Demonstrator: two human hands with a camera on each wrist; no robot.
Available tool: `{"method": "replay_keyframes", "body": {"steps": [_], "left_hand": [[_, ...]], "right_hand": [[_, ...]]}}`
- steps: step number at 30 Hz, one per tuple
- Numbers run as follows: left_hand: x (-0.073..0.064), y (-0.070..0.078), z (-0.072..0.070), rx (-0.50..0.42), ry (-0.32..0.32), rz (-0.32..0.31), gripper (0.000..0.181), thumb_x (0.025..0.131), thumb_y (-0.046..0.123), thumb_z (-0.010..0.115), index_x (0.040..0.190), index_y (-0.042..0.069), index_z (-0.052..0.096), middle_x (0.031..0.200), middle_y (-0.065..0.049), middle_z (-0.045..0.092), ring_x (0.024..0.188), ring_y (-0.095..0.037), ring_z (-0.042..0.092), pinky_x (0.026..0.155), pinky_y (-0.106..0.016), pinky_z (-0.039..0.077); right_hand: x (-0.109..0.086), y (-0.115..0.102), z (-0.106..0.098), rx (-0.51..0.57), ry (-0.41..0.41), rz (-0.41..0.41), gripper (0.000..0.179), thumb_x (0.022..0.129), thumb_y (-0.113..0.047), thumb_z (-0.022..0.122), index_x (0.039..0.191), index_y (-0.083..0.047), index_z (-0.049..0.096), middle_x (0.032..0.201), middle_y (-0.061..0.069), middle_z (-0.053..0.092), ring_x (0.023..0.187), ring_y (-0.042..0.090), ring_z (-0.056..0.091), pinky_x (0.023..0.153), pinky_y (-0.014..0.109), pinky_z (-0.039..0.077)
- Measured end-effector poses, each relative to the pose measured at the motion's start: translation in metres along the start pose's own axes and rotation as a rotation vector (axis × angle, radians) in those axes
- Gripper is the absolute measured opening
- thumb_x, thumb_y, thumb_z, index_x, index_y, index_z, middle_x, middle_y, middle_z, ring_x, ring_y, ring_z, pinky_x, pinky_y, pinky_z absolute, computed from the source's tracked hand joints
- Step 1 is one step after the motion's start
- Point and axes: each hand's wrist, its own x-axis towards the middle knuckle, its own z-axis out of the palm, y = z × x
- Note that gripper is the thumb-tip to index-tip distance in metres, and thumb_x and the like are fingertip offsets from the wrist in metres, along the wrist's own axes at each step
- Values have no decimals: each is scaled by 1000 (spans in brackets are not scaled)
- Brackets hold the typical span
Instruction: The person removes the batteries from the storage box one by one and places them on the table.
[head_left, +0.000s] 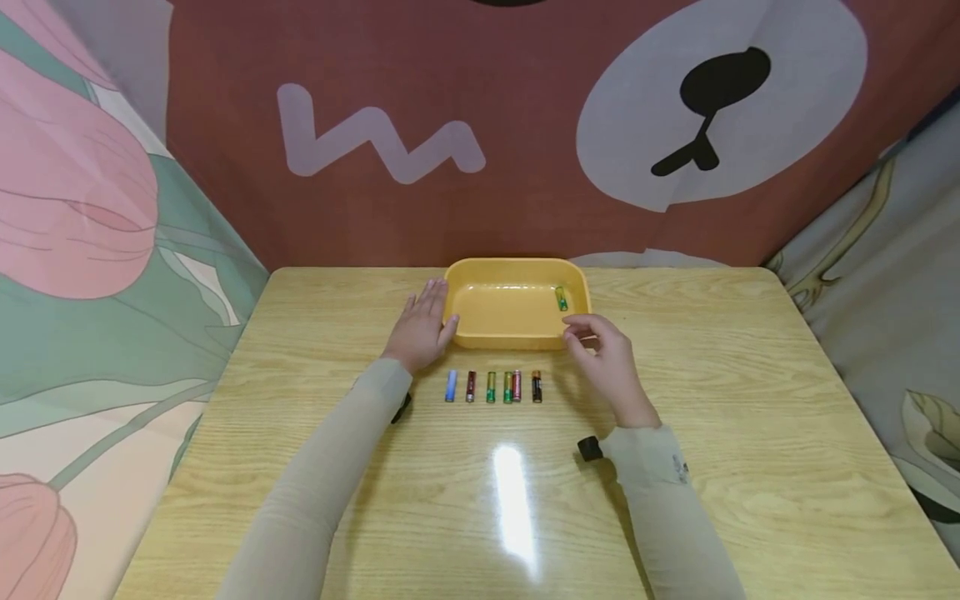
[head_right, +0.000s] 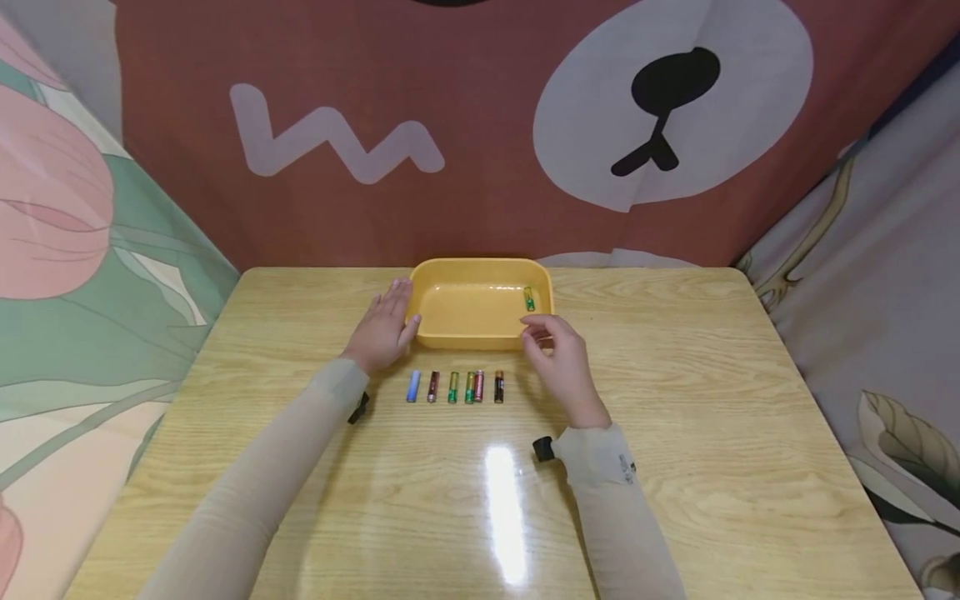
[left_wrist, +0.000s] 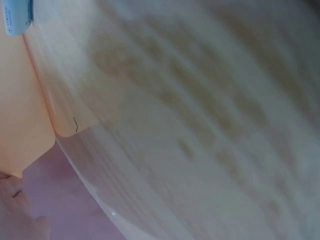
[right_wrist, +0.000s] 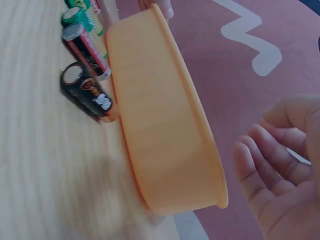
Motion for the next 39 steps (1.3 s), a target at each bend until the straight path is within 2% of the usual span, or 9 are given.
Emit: {"method": "replay_keyframes", "body": {"steps": [6,9,12,16,24,36,38,39], "left_hand": [[0,-1,-2,12,-16,-8,70,110,44,28,162,0,11,169,-13,11,156,-25,3,126,-47,6],[0,-1,-2,10,-14,-8,70,110,44,28,162,0,11,169,-13,11,156,-25,3,126,-47,6],[-1,-1,-2,13,-20,-10,71,110,45,28,162,0,11,169,-13,11,156,-25,3,126,-47,6],[-1,-1,-2,15,-28,-14,71,109,46,27,162,1,10,169,-13,11,156,-25,2,126,-47,6],[-1,0,-2,15,-16,-5,71,109,45,28,162,1,11,169,-13,12,156,-25,3,126,-47,6],[-1,3,-3,2,-20,-14,70,109,41,33,162,1,11,169,-13,12,156,-25,3,126,-46,4],[-1,2,-3,3,-21,-16,70,109,42,33,162,1,11,169,-13,12,156,-25,3,126,-46,4],[-1,2,-4,3,-21,-16,70,109,42,32,162,1,11,169,-13,12,156,-25,3,126,-46,5]], "right_hand": [[13,-4,-1,29,71,27,24,97,-4,66,120,4,67,104,17,69,99,28,66,78,10,50],[20,-6,0,34,81,50,25,96,-4,67,120,3,67,108,17,69,101,28,67,80,16,53],[26,-6,2,37,78,83,26,95,-3,68,121,2,67,112,18,70,103,28,67,85,29,57],[35,-7,5,38,44,141,31,95,-4,69,125,2,65,119,21,67,108,30,65,93,43,56],[54,-5,8,14,-51,257,46,97,-8,69,138,6,55,132,25,59,119,36,59,103,43,51],[76,3,14,-152,-158,318,54,99,-6,63,148,7,44,147,25,49,128,41,53,100,50,52],[81,5,16,-190,-175,322,55,99,-6,63,148,9,43,147,26,49,125,40,55,96,48,54],[84,5,18,-207,-185,323,55,99,-5,62,148,9,43,147,27,49,118,39,59,92,47,55]]}}
